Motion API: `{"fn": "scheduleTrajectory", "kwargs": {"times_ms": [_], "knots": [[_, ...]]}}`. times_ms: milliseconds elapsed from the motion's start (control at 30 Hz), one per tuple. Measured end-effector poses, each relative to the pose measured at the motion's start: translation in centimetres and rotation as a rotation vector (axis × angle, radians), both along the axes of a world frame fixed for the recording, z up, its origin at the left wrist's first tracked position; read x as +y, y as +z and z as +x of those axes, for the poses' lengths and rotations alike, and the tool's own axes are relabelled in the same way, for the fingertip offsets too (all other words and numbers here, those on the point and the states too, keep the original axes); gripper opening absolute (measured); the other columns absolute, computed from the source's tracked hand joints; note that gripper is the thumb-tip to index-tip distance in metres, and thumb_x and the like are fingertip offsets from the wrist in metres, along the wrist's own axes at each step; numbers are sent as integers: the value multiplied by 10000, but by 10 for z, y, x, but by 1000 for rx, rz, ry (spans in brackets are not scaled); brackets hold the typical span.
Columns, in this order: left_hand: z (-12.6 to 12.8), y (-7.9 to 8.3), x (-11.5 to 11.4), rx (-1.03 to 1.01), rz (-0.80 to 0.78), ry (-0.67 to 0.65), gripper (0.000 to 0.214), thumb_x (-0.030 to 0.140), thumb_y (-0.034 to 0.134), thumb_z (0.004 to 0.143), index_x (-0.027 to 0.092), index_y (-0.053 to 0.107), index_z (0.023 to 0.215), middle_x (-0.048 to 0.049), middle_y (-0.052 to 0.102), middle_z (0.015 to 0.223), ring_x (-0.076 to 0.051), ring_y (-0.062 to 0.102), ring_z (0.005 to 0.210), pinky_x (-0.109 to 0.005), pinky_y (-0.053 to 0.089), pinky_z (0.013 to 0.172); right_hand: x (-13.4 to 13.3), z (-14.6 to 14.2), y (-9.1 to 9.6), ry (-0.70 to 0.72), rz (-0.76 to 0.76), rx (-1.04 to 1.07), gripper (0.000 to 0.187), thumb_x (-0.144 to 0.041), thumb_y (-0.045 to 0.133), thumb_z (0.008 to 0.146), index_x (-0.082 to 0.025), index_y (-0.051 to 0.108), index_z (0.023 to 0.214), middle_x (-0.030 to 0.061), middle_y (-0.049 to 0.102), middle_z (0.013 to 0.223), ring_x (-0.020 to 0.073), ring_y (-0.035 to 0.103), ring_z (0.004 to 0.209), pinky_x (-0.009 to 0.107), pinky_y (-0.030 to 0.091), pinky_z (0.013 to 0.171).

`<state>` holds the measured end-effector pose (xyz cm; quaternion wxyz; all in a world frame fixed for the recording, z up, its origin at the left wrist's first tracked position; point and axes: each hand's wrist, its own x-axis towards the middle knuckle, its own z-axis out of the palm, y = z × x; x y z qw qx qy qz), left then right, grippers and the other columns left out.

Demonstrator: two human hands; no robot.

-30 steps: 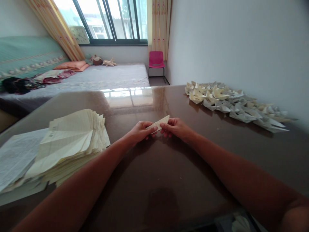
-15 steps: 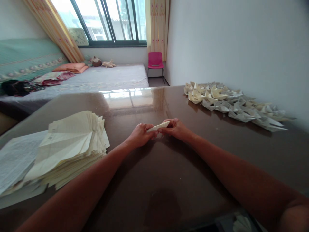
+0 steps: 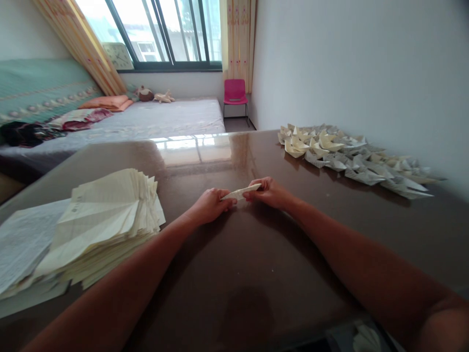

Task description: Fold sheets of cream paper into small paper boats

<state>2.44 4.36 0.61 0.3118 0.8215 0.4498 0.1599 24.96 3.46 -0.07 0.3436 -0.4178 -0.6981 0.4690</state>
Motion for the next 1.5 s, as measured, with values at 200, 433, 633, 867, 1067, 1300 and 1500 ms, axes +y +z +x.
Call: {"fn": "scheduleTrajectory", "kwargs": {"times_ms": [200,433,633,867,1067,1300,1500], "knots": [[-2,-4,-1,107,215,-39,377,407,615,772,223,650,1099,-60,608,1036,-219,605,933,-322,452,869,1,8,9,-79,160,-83,387,-453,681,756,-196,664,1044,34,661,999,150,590,857,249,465,707],[-3,-6,-2,71,175,-71,482,332,624,773,255,547,1243,-47,550,1068,-185,596,848,-324,469,840,-2,1,2,-60,518,-318,147,-342,683,797,-229,738,873,53,655,974,190,551,966,337,421,896],[-2,-4,-6,28,249,-110,340,263,587,775,249,565,1114,-43,533,1063,-188,568,867,-324,462,829,-6,-4,1,-55,517,-338,206,-383,602,864,-214,716,834,48,680,903,176,570,898,313,428,853],[-3,-2,-9,-45,277,-154,80,201,529,789,218,586,842,-27,546,1034,-153,565,824,-274,462,779,-12,-4,5,-150,423,-462,135,-270,647,820,-217,661,943,0,670,832,125,579,715,254,417,688],[2,-10,-10,60,401,-161,81,241,482,859,233,555,894,-23,570,988,-186,549,923,-300,442,818,-20,-10,8,-154,660,-759,128,-338,621,855,-262,719,886,53,656,969,213,516,976,354,360,829],[9,-16,-10,186,442,-90,193,394,516,876,234,469,972,-43,562,1034,-215,532,1000,-318,451,791,-6,-17,-10,-165,618,-606,90,-284,666,821,-222,731,819,66,630,1054,195,516,1001,333,410,885],[9,-25,-3,169,495,-95,226,424,513,878,217,476,963,-48,571,1011,-223,540,993,-334,451,817,3,-29,-28,-167,599,-486,78,-244,693,787,-225,727,854,35,659,992,189,578,946,329,441,873]]}}
